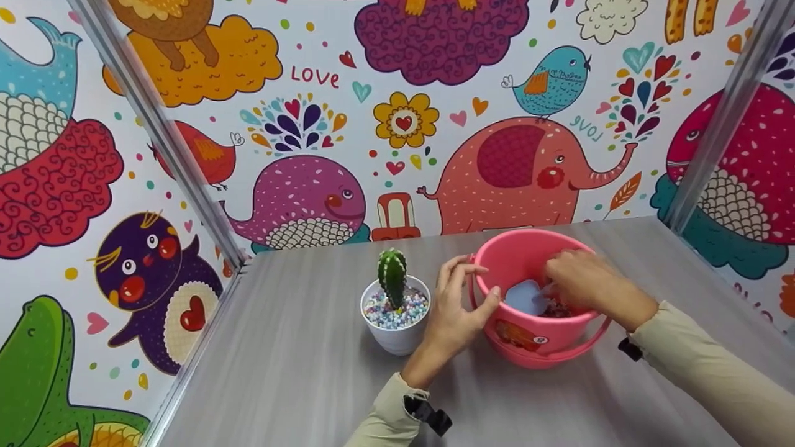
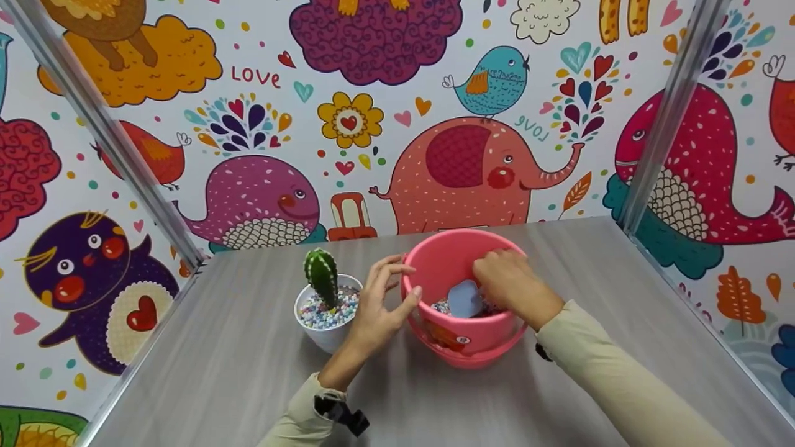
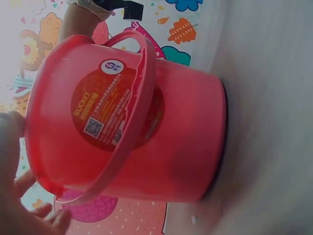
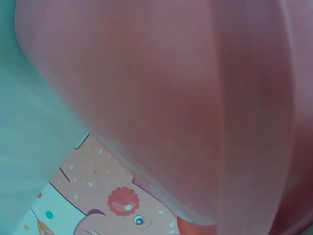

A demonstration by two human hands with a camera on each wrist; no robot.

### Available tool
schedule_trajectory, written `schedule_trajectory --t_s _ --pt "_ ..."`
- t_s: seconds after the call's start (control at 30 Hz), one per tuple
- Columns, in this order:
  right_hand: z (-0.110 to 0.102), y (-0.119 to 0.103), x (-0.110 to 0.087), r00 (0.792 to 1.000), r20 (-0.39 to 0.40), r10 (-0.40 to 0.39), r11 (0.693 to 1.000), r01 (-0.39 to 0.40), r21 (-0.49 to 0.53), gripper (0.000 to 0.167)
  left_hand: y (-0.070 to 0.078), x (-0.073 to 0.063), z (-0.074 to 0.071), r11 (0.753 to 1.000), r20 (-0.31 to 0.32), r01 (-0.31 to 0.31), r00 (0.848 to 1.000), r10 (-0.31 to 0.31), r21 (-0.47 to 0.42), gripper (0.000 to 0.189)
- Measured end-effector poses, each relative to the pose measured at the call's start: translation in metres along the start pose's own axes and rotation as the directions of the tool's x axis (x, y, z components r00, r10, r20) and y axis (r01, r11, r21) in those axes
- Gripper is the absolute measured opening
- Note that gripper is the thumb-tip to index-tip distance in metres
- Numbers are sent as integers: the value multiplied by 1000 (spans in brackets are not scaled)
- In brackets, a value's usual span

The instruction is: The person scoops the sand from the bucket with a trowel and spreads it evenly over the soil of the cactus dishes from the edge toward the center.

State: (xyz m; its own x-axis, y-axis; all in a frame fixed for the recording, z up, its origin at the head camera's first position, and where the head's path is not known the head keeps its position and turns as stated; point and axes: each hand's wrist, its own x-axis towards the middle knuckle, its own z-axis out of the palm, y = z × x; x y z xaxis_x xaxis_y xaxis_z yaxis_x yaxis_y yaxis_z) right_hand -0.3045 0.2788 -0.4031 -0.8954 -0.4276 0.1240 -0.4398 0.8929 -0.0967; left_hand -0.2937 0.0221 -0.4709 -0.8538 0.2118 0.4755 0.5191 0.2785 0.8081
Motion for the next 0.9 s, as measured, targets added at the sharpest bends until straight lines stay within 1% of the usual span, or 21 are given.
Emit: schedule_trajectory --t_s 0.07,0.13,0.23,0.37,0.47,0.53,0.6,0.63,0.77,0.9 --pt "0 0 1 1000 27 4 1000 -4 -14 24 -1 0 0 998 34 39 999 -37 -57 41" --pt "0 0 1 999 46 11 1000 -10 -19 24 -3 0 1 991 66 62 996 -54 -123 41" --pt "1 0 1 999 42 11 1000 -11 3 24 -7 0 3 979 91 57 995 -40 -198 41" --pt "3 0 0 999 -46 -2 1000 2 -2 25 -10 -1 6 974 88 35 996 -16 -224 42" --pt "4 -2 -2 994 -112 3 998 -11 -69 28 -11 -1 7 968 92 28 996 -5 -249 42" --pt "4 -3 -3 992 -125 11 994 -25 -111 29 -11 -1 7 965 92 21 996 3 -261 42" --pt "4 -3 -3 994 -111 3 992 -17 -127 28 -11 -1 7 962 91 17 996 8 -271 41" --pt "4 -3 -3 995 -95 -2 993 -9 -116 27 -11 -1 7 962 88 14 996 10 -272 40" --pt "2 -1 -3 999 -38 -27 999 25 -39 26 -12 -1 6 961 91 12 996 13 -275 39" --pt "0 1 -4 999 -13 -41 999 41 16 26 -12 -1 6 960 101 12 995 17 -280 38"
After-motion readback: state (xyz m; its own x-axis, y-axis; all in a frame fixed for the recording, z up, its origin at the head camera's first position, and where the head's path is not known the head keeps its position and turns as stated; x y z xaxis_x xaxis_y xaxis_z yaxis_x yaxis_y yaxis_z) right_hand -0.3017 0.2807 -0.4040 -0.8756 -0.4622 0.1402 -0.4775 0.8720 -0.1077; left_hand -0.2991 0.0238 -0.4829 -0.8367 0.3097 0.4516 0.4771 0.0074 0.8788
